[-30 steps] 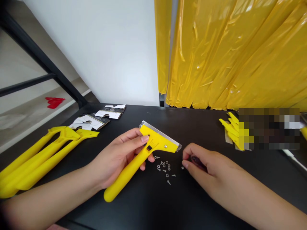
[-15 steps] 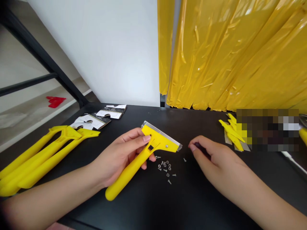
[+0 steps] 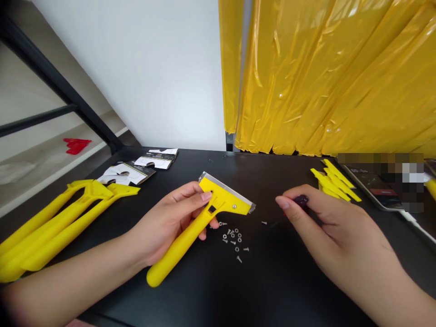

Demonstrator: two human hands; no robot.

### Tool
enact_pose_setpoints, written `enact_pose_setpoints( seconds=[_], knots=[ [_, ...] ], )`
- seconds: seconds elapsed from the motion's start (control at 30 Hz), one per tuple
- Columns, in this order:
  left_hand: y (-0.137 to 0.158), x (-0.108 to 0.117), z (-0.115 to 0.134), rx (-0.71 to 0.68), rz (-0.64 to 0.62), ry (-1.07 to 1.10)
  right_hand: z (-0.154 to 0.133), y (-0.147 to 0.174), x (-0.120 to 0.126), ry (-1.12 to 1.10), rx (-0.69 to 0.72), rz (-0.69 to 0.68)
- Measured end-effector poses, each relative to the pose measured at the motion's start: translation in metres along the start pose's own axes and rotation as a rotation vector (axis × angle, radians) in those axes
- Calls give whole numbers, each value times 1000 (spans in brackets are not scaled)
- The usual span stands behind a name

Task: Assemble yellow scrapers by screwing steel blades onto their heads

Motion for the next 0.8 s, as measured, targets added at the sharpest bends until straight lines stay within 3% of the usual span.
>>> enact_pose_setpoints(
  seconds=[0.1, 0.8],
  knots=[
    [0, 0, 0, 3, 3, -9, -7, -4, -5, 57, 12, -62],
    [0, 0, -2, 18, 5, 4, -8, -6, -5, 73, 14, -61]
  ],
)
Point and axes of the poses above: each hand's wrist, its own y-axis away from the middle knuckle, its own x-axis out of the back of the hand, z = x × y, the point moved 10 cm from there along -y, towards the middle knuckle, and after that the axes turned 3 degrees about -z, right-handed, at the moved point
